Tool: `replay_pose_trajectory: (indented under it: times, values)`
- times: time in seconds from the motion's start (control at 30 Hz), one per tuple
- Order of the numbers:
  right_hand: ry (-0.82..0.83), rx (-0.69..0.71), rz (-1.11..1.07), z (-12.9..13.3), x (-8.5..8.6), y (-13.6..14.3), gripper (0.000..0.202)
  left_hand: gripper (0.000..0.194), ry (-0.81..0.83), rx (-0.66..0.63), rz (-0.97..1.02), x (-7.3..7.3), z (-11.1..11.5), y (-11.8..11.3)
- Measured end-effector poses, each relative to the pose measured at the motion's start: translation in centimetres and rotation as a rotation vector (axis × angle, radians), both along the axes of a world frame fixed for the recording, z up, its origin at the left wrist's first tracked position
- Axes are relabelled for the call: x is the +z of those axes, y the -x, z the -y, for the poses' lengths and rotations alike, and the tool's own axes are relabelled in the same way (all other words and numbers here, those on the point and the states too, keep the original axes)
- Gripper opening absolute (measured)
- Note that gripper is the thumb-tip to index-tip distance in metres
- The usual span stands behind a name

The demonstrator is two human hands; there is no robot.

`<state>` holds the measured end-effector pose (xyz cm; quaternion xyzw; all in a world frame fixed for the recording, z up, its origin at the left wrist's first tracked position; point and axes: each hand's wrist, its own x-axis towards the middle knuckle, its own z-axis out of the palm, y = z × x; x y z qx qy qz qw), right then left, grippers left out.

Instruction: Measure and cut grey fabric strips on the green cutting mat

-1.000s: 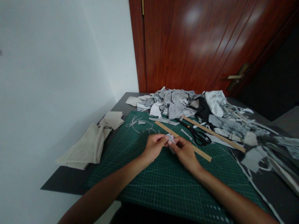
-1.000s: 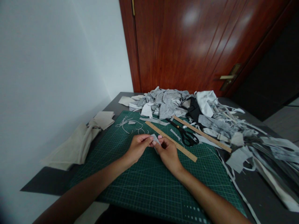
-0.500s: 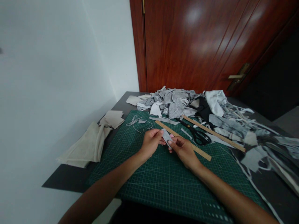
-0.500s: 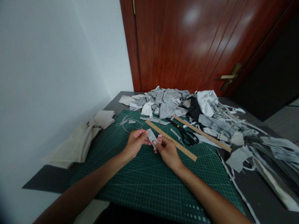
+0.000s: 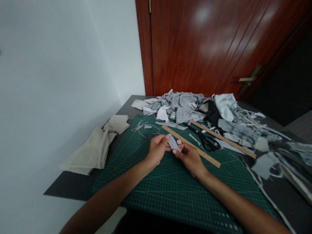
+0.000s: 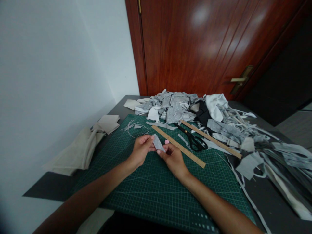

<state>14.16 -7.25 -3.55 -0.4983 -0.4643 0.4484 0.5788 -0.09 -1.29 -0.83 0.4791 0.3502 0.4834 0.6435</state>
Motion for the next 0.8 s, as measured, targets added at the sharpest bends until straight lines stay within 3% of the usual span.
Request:
replay_pose_trajectory:
  times: [0.27,0.5,0.8]
  values:
    - [0.016,0.003,-0.021,-0.1,-0.4,-0.1,0.036,0.050,0.020,0.032,0.097,0.3,0.5,-0.2]
    - [-0.052,-0.053,0.046,0.2,0.6,-0.1,0.044,0.049,-0.032,0.028,0.038,0.0,0.3,-0.1]
    - [-0.163,-0.069,0.158,0.0,0.0,-0.1,0.034,0.050,0.003,-0.121,-0.035,-0.6,1.3,-0.5]
